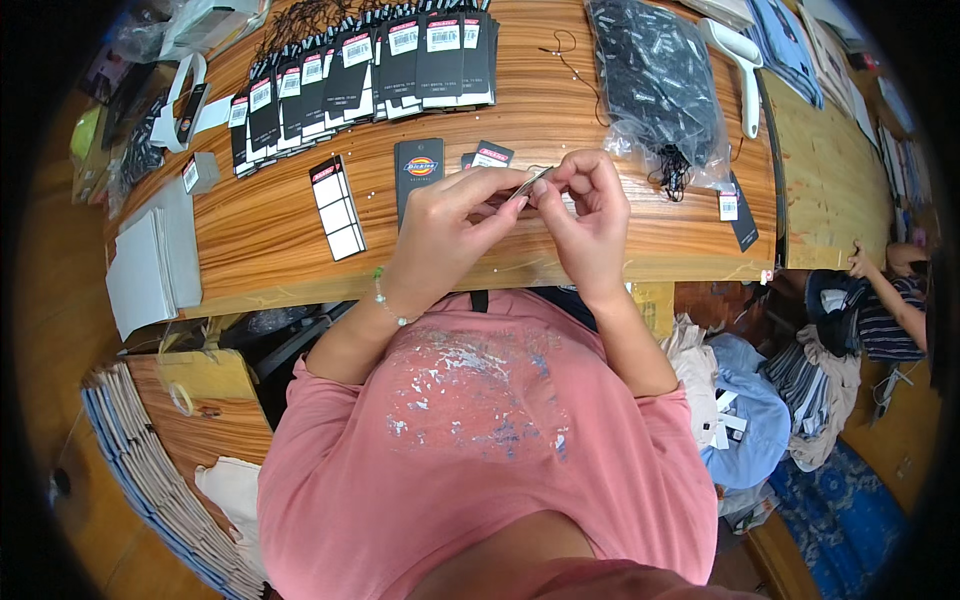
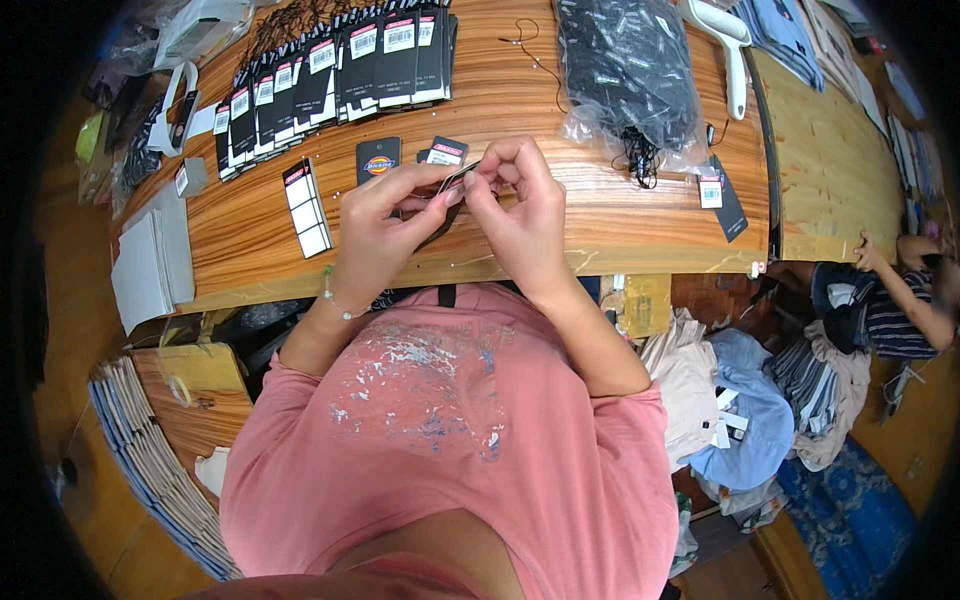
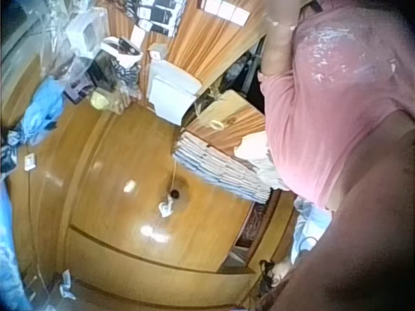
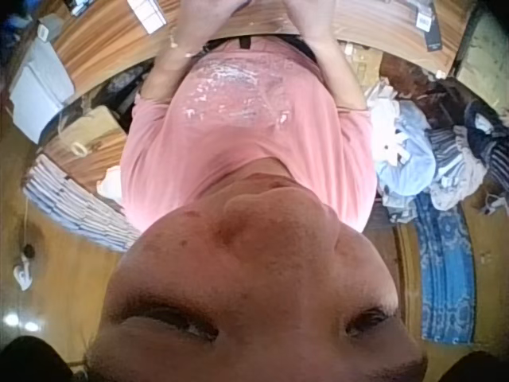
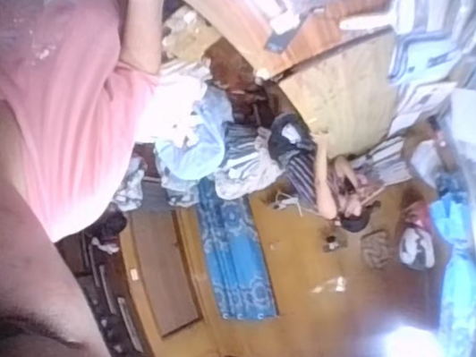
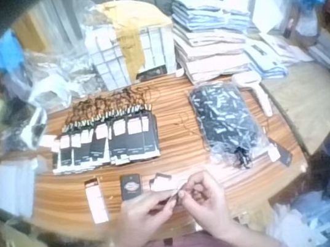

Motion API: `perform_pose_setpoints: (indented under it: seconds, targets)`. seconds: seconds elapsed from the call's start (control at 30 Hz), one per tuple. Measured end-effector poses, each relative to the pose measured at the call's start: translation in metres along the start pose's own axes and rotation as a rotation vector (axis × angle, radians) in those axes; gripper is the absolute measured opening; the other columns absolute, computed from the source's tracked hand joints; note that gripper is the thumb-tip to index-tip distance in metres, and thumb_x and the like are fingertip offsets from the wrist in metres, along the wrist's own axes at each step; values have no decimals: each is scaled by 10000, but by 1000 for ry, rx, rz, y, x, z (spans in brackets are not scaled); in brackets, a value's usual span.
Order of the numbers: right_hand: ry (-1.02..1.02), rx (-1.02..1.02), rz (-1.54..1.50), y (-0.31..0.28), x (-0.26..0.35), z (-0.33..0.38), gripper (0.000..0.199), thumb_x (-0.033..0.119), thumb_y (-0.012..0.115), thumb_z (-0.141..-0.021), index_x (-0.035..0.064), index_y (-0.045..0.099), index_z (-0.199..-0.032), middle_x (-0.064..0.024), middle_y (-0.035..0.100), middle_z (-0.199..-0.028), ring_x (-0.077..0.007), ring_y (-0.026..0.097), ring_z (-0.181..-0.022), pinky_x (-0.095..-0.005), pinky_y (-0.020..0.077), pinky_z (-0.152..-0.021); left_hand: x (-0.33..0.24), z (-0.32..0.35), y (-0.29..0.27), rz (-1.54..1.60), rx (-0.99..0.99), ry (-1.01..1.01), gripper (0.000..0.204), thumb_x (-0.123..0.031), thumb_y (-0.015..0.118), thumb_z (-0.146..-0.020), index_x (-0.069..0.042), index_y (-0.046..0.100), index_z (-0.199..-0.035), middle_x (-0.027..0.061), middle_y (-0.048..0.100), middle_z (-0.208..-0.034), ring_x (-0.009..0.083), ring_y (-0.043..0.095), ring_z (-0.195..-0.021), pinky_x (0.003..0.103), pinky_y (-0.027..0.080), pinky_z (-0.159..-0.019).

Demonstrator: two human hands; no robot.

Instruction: The person repeatedly picks up small rectangular tags and black cords, threads the cords through the tags, and places the assembled units on the table. The process is repeated for multiple items in a consistent sequence.

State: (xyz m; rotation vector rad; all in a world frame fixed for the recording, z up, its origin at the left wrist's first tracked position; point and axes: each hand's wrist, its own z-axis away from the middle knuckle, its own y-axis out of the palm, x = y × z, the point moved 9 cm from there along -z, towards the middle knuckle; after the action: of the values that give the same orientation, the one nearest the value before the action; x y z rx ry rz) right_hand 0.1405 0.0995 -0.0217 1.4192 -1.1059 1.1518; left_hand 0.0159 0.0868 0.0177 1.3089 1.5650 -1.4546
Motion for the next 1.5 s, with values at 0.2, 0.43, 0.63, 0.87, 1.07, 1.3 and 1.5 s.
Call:
perform_pose_setpoints:
  seconds: [0.2, 0.43, 0.63, 0.87, 1.07, 1.3, 1.5]
  targets:
    - [131, 32, -282, 2, 10, -5, 217, -19, 526, -827, -21, 497, -1041, -72, 615, -805, -97, 569, -740, -206, 445, -655, -28, -4, -9, -194, -52, 223, 212, 2, 628, -695, -41, 642, -902, 61, 611, -850, 174, 592, -756, 268, 492, -650]
    - [299, 108, -359, 9, -3, 0, 203, 74, 540, -836, -20, 558, -1014, -59, 618, -820, -83, 559, -750, -205, 420, -694, -46, 4, -11, -590, -96, 559, 179, -120, 596, -679, -157, 661, -841, -24, 593, -825, 155, 549, -833, 421, 378, -868]
    - [311, 117, -332, 12, -14, 2, 105, 92, 561, -831, 12, 555, -897, -19, 571, -850, -73, 504, -766, -201, 387, -712, -46, 10, -7, -649, -38, 632, 194, -148, 600, -658, -184, 676, -832, -52, 602, -834, 137, 548, -832, 421, 335, -910]
    - [79, -183, -386, -6, 2, -15, 73, 84, 536, -849, 28, 542, -897, -40, 542, -936, -80, 472, -834, -211, 368, -753, -42, 15, -10, -515, -17, 665, 147, -124, 607, -686, -145, 648, -825, -33, 600, -817, 125, 564, -778, 381, 401, -814]
    - [-195, -56, -493, 0, 55, -34, 90, 106, 484, -886, 34, 487, -939, -95, 556, -805, -90, 462, -643, -190, 391, -612, -18, 12, -35, -75, -178, 424, 255, 36, 658, -679, -35, 627, -921, 72, 640, -837, 188, 609, -759, 309, 459, -740]
    - [-303, 99, -484, 30, 81, -33, 170, 76, 462, -885, 13, 436, -1040, -94, 516, -714, -130, 444, -626, -232, 367, -592, 15, 23, -45, 110, -112, 197, 234, 5, 655, -718, -11, 616, -947, 91, 639, -882, 181, 606, -783, 277, 450, -764]
    - [-218, 180, -345, 60, 84, -10, 349, -4, 464, -834, -4, 359, -1167, -117, 534, -727, -134, 453, -659, -249, 369, -629, 55, 23, -115, -164, -239, 57, 280, -75, 621, -758, -38, 604, -1035, 78, 572, -965, 166, 535, -895, 272, 438, -761]
